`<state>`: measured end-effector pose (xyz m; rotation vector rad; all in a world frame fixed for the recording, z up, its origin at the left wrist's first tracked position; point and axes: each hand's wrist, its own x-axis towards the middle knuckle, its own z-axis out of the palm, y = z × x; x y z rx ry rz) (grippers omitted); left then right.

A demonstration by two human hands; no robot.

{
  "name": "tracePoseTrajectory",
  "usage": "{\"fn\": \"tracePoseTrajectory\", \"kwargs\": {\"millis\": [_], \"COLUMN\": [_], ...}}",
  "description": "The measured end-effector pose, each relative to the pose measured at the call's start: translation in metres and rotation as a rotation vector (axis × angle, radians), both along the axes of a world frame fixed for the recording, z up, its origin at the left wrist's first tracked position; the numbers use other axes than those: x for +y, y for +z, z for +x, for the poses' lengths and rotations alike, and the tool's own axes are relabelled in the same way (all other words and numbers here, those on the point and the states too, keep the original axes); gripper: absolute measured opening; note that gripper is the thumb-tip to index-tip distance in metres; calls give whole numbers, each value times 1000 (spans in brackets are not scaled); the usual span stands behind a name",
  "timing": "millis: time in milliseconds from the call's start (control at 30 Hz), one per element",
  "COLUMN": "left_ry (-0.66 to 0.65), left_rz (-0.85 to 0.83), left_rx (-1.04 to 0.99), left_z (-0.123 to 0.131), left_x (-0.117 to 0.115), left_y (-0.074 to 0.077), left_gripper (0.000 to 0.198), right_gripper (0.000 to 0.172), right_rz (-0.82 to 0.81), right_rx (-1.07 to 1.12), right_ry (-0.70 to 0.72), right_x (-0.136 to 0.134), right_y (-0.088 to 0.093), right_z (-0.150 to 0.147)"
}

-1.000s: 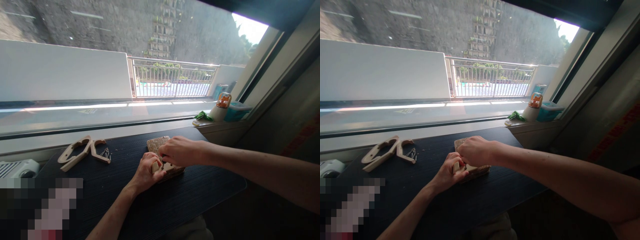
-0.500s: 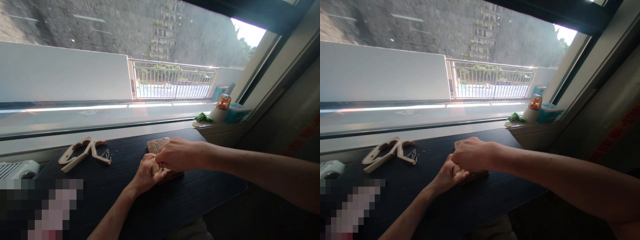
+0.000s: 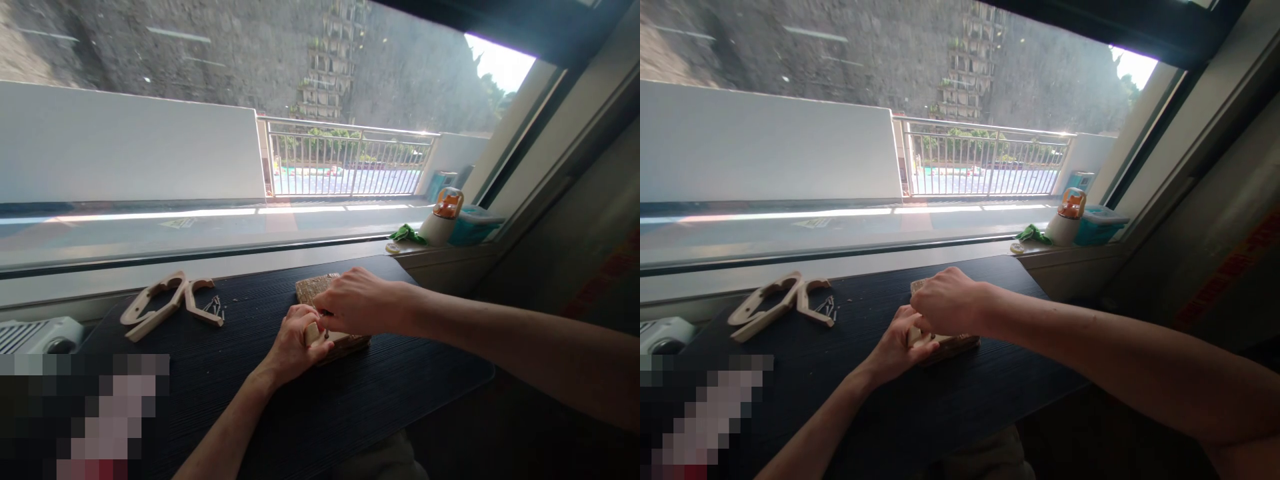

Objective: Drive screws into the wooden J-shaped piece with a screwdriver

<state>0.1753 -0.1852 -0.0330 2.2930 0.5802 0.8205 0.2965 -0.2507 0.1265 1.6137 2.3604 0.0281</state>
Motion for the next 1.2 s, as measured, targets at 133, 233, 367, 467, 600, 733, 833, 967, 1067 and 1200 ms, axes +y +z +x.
{"fn": "tracePoseTrajectory", "kwargs": {"millis": [133,233,367,467,600,733,833,967,1067,1200], "left_ry": [15,17,5,-3,-6,3,13,7,4,-4], "left_rz": [-9,-10,-2,3,-6,-9,-23,-24,-12,-7], "left_rx": [5,14,21,3,14,16,3,18,5,-1], "left_z": [0,0,0,1,1,1,1,0,-1,1], "left_x": [1,1,2,1,0,0,1,1,0,0], "left_y": [-3,-4,-2,0,1,-2,-5,-5,-3,-2], "left_gripper": [18,19,14,14,13,12,16,16,14,14], "right_gripper": [19,18,26,28,31,22,17,19,27,32], "right_rz": [-90,-93,-23,36,19,-33,-67,-15,66,115], "right_rx": [-33,-21,28,47,20,16,35,85,100,58], "right_ry": [119,159,47,-53,-37,42,81,77,-21,-99], "right_x": [-4,-2,3,4,1,-5,-6,-4,0,2], "right_y": [6,1,-10,-13,-6,3,3,-7,-16,-18], "right_z": [1,4,7,7,5,3,3,6,8,8]}}
